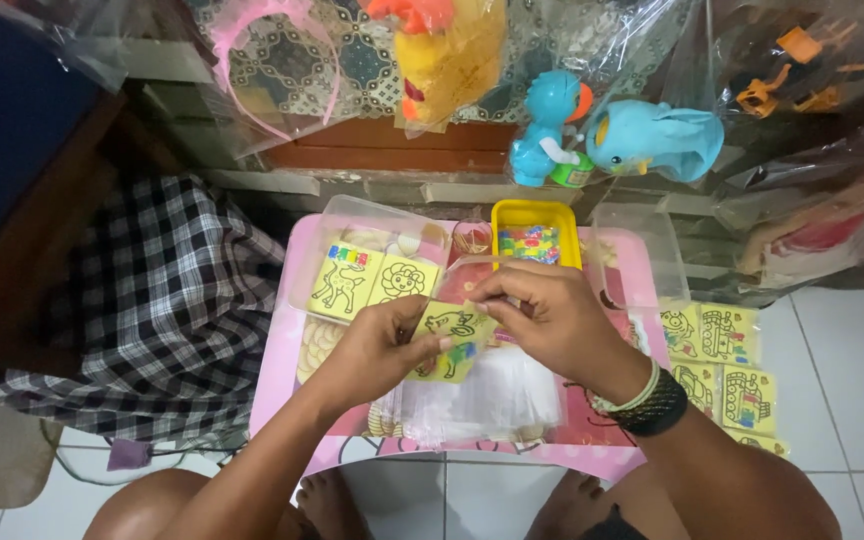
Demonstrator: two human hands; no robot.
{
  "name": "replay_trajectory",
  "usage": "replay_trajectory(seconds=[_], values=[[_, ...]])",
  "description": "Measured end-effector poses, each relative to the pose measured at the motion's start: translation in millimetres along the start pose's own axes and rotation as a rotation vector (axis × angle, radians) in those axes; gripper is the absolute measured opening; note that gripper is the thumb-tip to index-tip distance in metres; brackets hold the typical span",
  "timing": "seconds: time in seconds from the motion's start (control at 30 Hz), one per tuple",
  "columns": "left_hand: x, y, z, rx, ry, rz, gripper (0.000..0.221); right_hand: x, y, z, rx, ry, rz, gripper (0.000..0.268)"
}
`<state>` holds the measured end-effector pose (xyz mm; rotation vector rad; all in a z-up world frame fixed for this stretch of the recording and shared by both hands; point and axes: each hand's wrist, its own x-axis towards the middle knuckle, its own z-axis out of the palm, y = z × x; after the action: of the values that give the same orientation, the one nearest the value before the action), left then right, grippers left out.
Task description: Preparing sand art kits by placing paper templates into small plastic bags on a low table.
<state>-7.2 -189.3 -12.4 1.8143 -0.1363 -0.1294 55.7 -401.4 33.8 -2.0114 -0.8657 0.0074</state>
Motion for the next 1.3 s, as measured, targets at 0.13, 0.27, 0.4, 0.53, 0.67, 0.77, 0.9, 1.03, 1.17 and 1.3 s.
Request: replay_trajectory(seconds=[0.13, 0.27, 0.4, 0.53, 0.67, 0.77, 0.9, 1.03, 1.17, 1.3], values=[[2.3, -6.6, -1.3, 0.058, 0.049, 0.050, 0.032, 0.8, -2.3, 2.6, -0.013, 0.008, -0.053, 0.014], [6.6, -15.3, -13.2, 0.101, 0.128, 0.025, 0.032, 5.1, -6.2, -10.1, -0.007, 0.096, -0.073, 0.014], [11.6, -21.7, -31.0, 0.194, 0.275, 0.009, 0.037, 1.7, 21.5, -19.3, 0.012, 0.309, 0.144, 0.012], [10.0, -23.3, -49.6, 0.230, 0.353, 0.001, 0.038, 15.1, 73.5, -12.4, -0.081, 0.268, 0.233, 0.012], [10.0, -23.7, -55.0, 0.217, 0.401, -0.021, 0.035, 43.4, 155.8, 18.2, -0.367, 0.207, 0.204, 0.020], [7.1, -21.0, -54.2, 0.204, 0.396, -0.036, 0.033, 69.4, 186.7, 41.4, -0.554, 0.117, 0.327, 0.028], [5.1, -21.9, -56.8, 0.179, 0.349, -0.078, 0.027, 91.9, 160.6, 57.1, -0.747, -0.036, 0.512, 0.025], [3.5, -19.2, -69.6, 0.108, 0.346, -0.101, 0.027, 102.1, 196.2, 64.5, -0.829, -0.044, 0.566, 0.015], [2.9, -21.0, -75.4, 0.066, 0.327, -0.041, 0.018, 93.6, 196.5, 67.3, -0.810, 0.010, 0.497, 0.013], [3.9, -23.2, -75.4, 0.066, 0.319, -0.020, 0.015, 94.4, 186.6, 54.2, -0.758, 0.054, 0.394, 0.015]])
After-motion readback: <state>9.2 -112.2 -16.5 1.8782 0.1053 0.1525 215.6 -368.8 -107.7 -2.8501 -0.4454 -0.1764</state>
